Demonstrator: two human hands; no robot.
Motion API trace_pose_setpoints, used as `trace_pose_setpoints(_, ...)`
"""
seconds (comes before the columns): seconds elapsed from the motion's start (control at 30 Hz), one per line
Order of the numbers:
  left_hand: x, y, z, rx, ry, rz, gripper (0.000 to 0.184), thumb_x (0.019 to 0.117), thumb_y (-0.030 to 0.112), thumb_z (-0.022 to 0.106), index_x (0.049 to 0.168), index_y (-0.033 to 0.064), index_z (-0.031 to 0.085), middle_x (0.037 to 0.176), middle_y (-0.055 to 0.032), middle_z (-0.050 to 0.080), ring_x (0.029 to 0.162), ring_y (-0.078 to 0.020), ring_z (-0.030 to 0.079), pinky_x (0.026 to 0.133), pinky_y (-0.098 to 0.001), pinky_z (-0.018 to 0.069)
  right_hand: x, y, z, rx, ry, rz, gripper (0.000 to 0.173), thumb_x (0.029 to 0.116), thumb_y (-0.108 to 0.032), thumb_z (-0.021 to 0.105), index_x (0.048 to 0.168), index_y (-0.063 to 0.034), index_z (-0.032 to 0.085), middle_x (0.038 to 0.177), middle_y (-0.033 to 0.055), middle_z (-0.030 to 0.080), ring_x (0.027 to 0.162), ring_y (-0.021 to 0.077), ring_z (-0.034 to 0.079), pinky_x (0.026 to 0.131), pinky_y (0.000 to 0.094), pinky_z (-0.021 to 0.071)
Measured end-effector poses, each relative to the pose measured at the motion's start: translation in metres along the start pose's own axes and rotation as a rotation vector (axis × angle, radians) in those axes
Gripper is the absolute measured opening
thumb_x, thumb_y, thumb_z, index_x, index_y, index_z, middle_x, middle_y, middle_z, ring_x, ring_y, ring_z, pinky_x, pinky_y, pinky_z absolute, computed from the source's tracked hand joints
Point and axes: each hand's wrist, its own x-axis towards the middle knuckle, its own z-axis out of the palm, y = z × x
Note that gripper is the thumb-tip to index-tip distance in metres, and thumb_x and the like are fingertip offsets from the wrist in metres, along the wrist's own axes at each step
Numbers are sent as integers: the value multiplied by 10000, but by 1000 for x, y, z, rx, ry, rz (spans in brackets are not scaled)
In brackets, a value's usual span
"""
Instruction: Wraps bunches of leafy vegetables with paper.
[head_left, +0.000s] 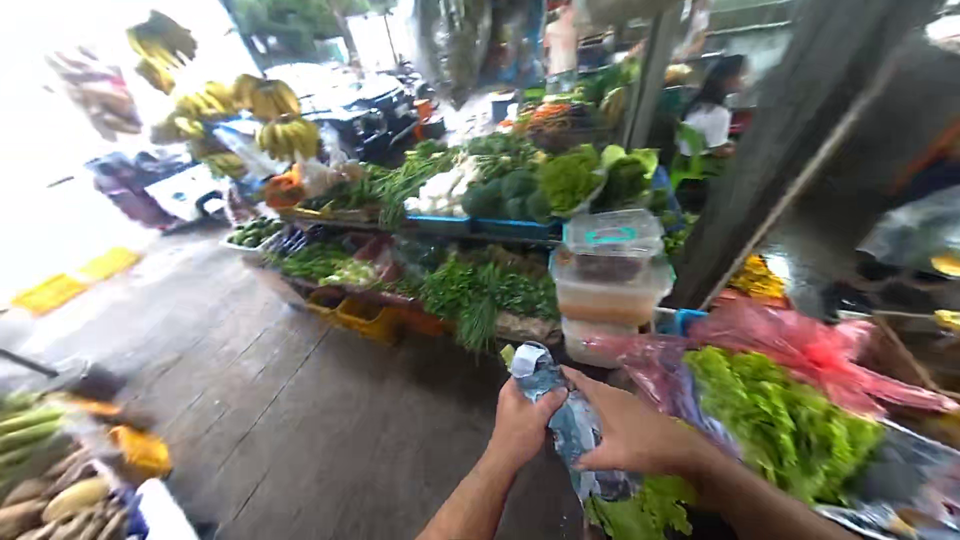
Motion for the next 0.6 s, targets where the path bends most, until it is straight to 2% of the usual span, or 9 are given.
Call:
trace_pose_setpoints(0.1, 15, 9, -4, -5, 24, 60, 428, 895, 146, 766, 1237, -53, 600, 1082, -136, 743, 998, -210, 735, 931, -412, 615, 26, 5, -13, 43, -73, 14, 1239, 622, -503, 938, 1604, -169, 262, 1363, 123, 621, 1225, 267, 627, 1041, 545, 512)
trace_pose_setpoints(0.17, 32, 15, -7, 63, 38, 60, 438, 892, 164, 776, 1244, -33, 606, 1079, -119, 748, 999, -194, 737, 933, -400, 617, 47, 17, -15, 120, -67, -10, 1092, 653, -480, 915, 1537, -137, 374, 1230, 87, 681, 1129, 193, 667, 1001, 465, 546)
trace_pose_setpoints(0.23, 51, 17, -13, 136, 30, 39, 502, 879, 229, 795, 1275, -9, 598, 1090, -100, 747, 1004, -174, 733, 931, -389, 616, 69, 34, -15, 259, -25, -47, 954, 677, -410, 911, 1471, -133, 460, 1207, 15, 694, 1109, 86, 669, 1001, 346, 564)
trace_pose_setpoints(0.3, 71, 14, -21, 181, -7, 40, 611, 874, 280, 794, 1360, 5, 547, 1159, -95, 725, 1025, -168, 720, 932, -382, 612, 94, 52, -22, 433, 48, -68, 895, 700, -335, 903, 1457, -114, 481, 1243, -6, 688, 1130, 54, 660, 1015, 303, 565)
trace_pose_setpoints(0.4, 88, 8, -33, 359, 82, 91, 535, 926, 268, 727, 1368, -1, 589, 1175, -88, 695, 901, -131, 685, 812, -319, 600, 132, 77, -37, 606, 212, 34, 886, 692, -338, 899, 1437, -85, 490, 1243, 33, 687, 1123, 98, 673, 994, 333, 581)
trace_pose_setpoints(0.47, 99, 9, -29, 608, 165, 226, 373, 922, 221, 706, 1238, 24, 694, 1028, -59, 702, 785, -99, 657, 704, -272, 587, 155, 89, -49, 482, 227, 113, 909, 710, -390, 877, 1467, -100, 466, 1258, 70, 672, 1146, 147, 663, 1016, 391, 559)
trace_pose_setpoints(0.5, 108, 14, -21, 729, 185, 295, 358, 911, 208, 707, 1227, 41, 708, 1037, -59, 707, 770, -103, 657, 681, -280, 587, 166, 90, -54, 354, 173, 127, 905, 723, -408, 865, 1479, -119, 461, 1253, 95, 671, 1153, 196, 659, 1027, 450, 542)
trace_pose_setpoints(0.57, 134, 27, 3, 998, 166, 375, 456, 914, 243, 702, 1336, 73, 665, 1270, -93, 688, 887, -162, 714, 738, -370, 622, 182, 89, -55, 69, 21, 42, 831, 775, -417, 819, 1475, -122, 482, 1208, 151, 694, 1127, 309, 673, 984, 580, 531)
trace_pose_setpoints(0.6, 147, 32, 16, 1130, 101, 376, 495, 939, 259, 660, 1397, 77, 621, 1382, -111, 644, 1016, -204, 729, 807, -418, 626, 187, 93, -47, -8, -4, -70, 694, 795, -416, 787, 1380, -102, 585, 1184, 138, 711, 1117, 304, 679, 970, 578, 533)
